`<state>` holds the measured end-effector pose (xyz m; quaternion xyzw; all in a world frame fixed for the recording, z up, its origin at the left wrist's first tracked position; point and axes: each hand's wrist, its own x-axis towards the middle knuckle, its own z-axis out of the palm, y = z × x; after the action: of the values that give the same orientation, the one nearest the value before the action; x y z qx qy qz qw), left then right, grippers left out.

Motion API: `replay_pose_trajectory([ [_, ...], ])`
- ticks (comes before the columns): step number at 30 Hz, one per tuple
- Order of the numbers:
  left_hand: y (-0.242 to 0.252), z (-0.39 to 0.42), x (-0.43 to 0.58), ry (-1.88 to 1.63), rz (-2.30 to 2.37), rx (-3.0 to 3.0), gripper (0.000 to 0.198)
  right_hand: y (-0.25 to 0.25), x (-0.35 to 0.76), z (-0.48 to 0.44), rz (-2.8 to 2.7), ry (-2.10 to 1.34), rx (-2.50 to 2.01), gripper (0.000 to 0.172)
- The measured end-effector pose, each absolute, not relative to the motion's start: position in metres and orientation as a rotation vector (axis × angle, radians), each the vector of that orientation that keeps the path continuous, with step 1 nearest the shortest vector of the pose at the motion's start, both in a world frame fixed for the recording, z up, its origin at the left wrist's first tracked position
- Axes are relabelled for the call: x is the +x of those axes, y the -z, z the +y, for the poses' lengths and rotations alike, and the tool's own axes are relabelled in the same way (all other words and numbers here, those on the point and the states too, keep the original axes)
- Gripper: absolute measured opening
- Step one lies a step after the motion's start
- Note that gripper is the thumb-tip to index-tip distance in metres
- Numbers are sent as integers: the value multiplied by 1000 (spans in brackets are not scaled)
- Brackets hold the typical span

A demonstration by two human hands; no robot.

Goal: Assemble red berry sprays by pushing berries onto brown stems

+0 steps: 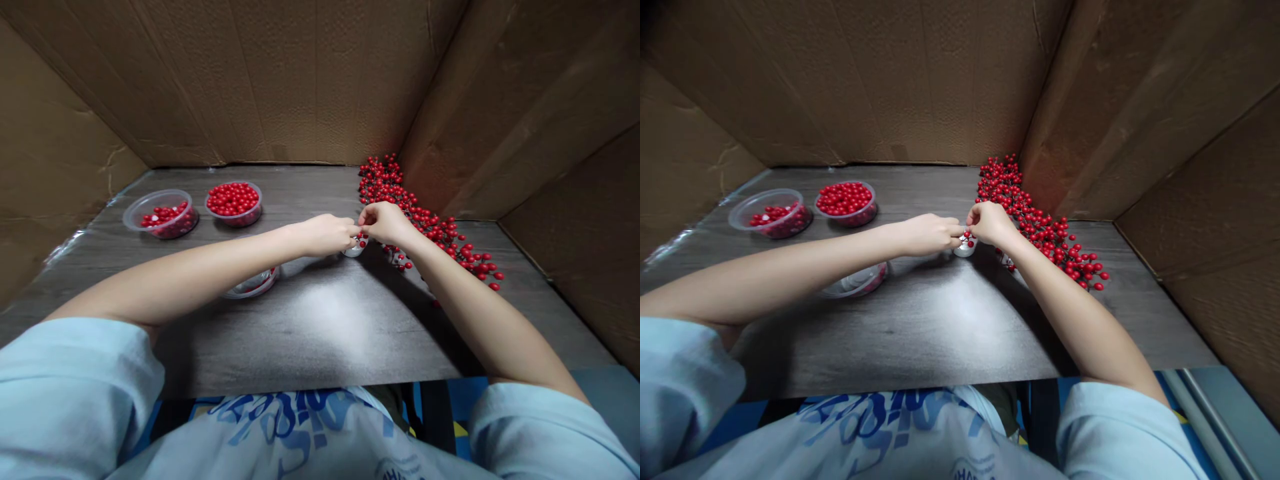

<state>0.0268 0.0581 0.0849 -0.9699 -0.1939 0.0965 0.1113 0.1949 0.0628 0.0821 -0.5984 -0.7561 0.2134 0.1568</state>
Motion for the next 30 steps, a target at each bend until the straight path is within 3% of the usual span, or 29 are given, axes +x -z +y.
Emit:
replay_pose_trajectory([
  [12,-88,63,25,-235,-658,-2893,29,-84,198,66,-2146,-649,-1727,10],
  [24,-93,66,-8,428,-910,-3154,21,-86,206,66,-1641,-1186,-1435,12],
  [30,-84,48,-25,600,-1037,-2949,25,-95,186,52,-1421,-1192,-1343,12],
])
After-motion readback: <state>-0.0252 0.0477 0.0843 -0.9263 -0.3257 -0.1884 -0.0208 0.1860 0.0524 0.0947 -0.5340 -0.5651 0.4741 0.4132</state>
